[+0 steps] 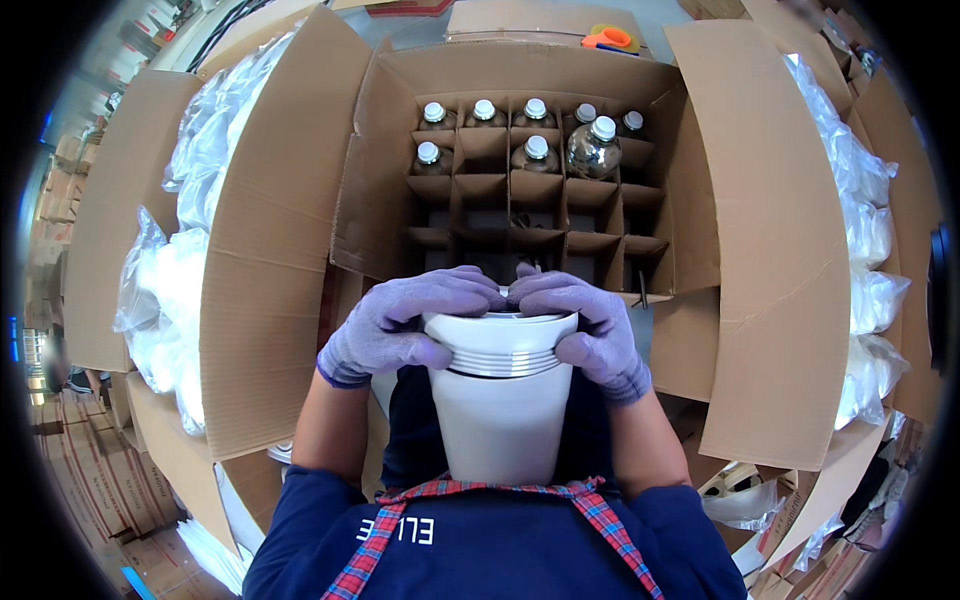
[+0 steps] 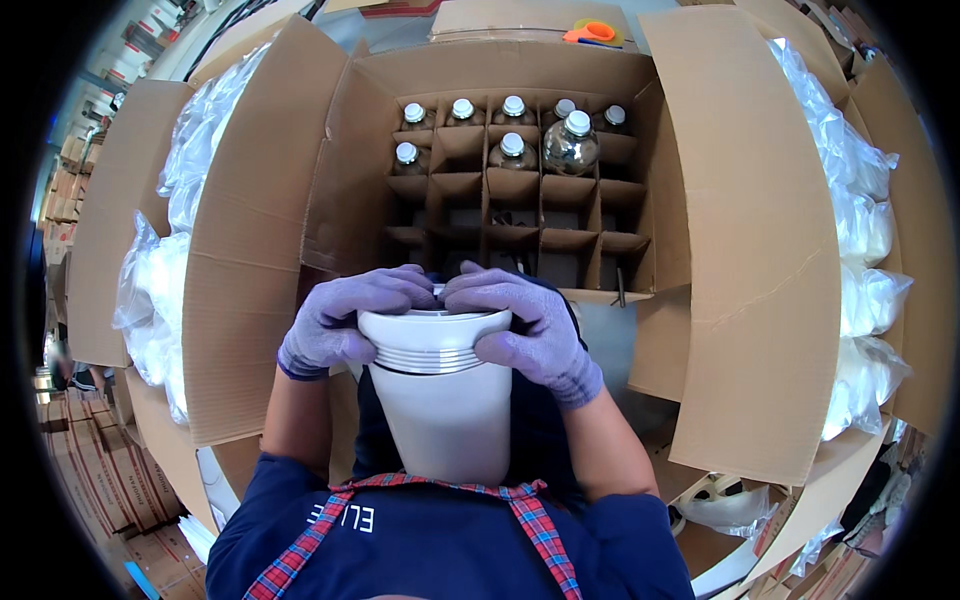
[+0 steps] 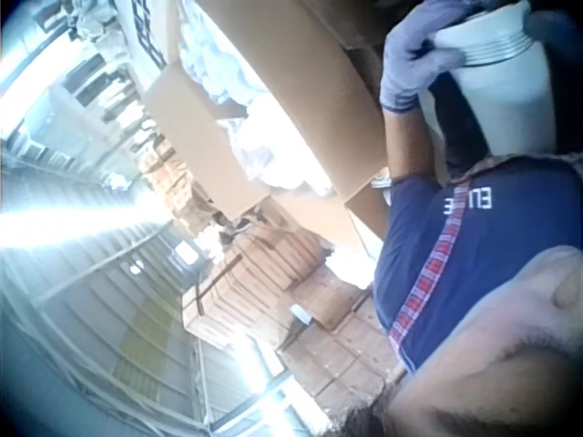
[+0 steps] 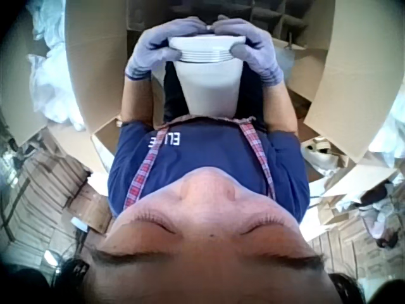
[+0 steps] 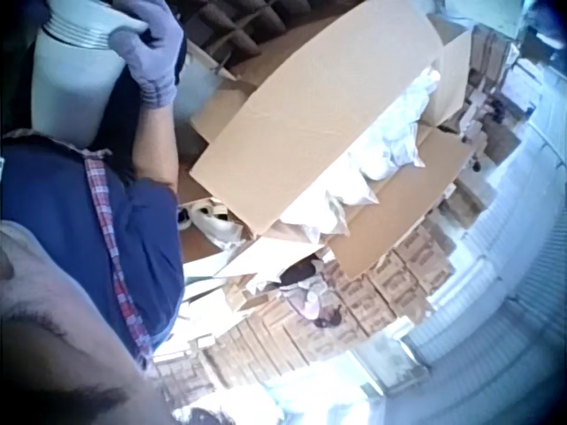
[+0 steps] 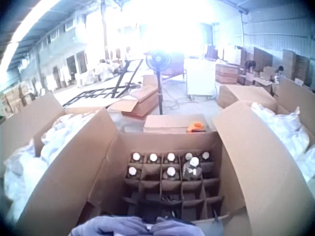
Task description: The person assembles a white thermos by inserting a metal liner, placing a white plastic ring, and screwing on the lid. They repeat this process for multiple units, handling plastic bags and placing finished thermoses into a box.
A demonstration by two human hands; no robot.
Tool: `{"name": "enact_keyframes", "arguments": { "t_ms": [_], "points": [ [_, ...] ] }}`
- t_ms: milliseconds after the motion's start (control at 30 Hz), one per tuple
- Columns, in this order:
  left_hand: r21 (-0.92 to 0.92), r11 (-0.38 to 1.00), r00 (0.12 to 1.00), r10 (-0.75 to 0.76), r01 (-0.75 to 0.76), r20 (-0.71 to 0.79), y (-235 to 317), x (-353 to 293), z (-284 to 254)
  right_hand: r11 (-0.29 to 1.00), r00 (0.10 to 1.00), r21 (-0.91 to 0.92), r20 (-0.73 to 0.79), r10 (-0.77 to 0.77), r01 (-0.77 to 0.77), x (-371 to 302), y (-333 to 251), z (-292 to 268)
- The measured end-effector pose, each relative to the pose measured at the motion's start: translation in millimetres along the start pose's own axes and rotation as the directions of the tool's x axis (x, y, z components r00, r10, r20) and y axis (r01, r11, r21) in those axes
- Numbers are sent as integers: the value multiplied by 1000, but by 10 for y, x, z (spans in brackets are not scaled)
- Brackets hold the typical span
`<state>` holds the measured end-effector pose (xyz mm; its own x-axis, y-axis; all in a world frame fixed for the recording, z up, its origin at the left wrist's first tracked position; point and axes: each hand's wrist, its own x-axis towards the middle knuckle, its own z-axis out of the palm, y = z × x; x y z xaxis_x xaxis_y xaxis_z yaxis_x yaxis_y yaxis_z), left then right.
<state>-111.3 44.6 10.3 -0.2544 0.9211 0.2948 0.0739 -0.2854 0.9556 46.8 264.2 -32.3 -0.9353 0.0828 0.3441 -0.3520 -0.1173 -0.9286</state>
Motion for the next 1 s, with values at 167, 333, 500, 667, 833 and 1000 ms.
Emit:
{"name": "enact_keyframes", "arguments": {
  "t_ms": [167,333,500,667,833,1000],
  "points": [
    [106,993,998,52,-48,-42,-26,-76,57,997,993,68,106,-53,46,175,-39,-107],
    [161,987,991,47,-26,-124,12,-178,187,981,993,-169,88,-81,95,77,-157,16],
    [598,460,754,-425,657,-501,-120,-18,49,877,904,256,-29,427,-406,-446,-572,446],
    [240,891,826,-217,385,-520,-206,-128,281,868,991,-492,72,111,-62,-156,-715,441],
    [80,988,851,-70,130,-520,-124,-116,256,879,955,-477,-251,-157,20,82,-495,196],
    [-118,967,881,-254,225,-400,-249,-37,72,963,961,-74,-110,252,-261,200,-275,42]
  ]
}}
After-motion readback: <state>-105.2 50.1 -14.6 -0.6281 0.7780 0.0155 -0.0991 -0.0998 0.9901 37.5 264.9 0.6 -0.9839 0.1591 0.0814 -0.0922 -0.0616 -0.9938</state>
